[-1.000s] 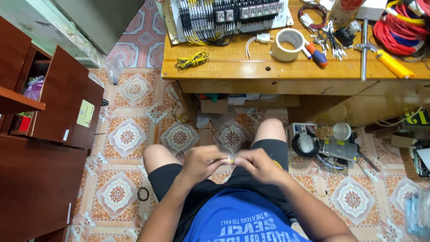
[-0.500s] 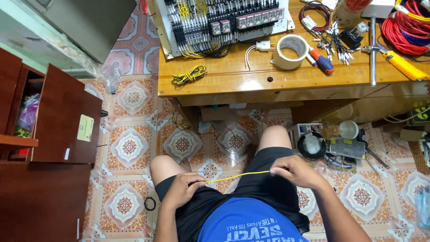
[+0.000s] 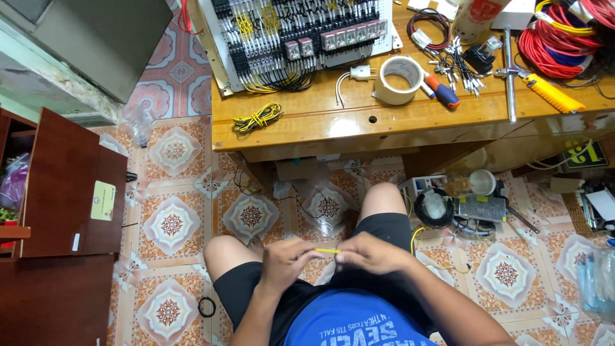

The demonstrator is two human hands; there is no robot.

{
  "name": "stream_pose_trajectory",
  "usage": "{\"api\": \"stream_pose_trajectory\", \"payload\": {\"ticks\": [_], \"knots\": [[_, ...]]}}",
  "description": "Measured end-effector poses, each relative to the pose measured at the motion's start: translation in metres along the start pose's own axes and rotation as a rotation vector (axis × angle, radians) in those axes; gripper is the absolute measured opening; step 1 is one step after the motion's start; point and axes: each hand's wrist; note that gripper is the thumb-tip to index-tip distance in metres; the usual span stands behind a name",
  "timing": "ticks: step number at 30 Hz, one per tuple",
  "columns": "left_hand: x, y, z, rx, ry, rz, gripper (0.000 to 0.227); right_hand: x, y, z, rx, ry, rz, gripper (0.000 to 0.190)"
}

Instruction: Bundling yellow wires with white tape and labeling them with a marker

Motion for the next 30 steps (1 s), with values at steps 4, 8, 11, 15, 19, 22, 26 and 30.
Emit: {"api": "stream_pose_trajectory", "payload": {"ticks": [4, 8, 11, 15, 19, 22, 26, 30], "knots": [[0.009, -0.015, -0.003, -0.250, -0.141, 0.019, 0.006, 0.003, -0.006, -0.005, -0.134, -0.026, -0.080, 0.036], [0.002, -0.010, 0.008, -0.212, -0.497, 0.118, 0.006, 0.010, -0.002, -0.006, -0.238, -0.051, -0.106, 0.037], [-0.002, -0.002, 0.017, -0.200, -0.586, 0.105, 0.009, 0.014, 0.003, -0.006, -0.291, -0.020, -0.137, 0.035], [-0.011, 0.024, 0.036, -0.025, -0.435, -0.036, 0.008, 0.016, 0.014, -0.003, -0.398, 0.029, -0.196, 0.029], [0.017, -0.005, 0.021, -0.209, -0.561, -0.040, 0.012, 0.011, 0.000, 0.006, -0.385, 0.022, -0.233, 0.029], [0.015, 0.010, 0.033, -0.429, -0.618, -0.028, 0.019, 0.004, -0.006, -0.002, -0.328, 0.042, -0.268, 0.030], [0.004, 0.056, 0.055, -1.050, -0.773, -0.212, 0.018, 0.003, -0.010, -0.022, -0.321, -0.013, -0.386, 0.020], [0.037, 0.045, 0.020, -1.210, -0.741, -0.306, 0.038, 0.008, -0.010, -0.038, -0.385, -0.080, -0.432, 0.017]]}}
Point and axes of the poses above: each hand's wrist, its own x-axis towards the middle knuckle, its own y-axis out of the palm, z = x × y, and after that the axes turned 14 degrees about x, right-handed
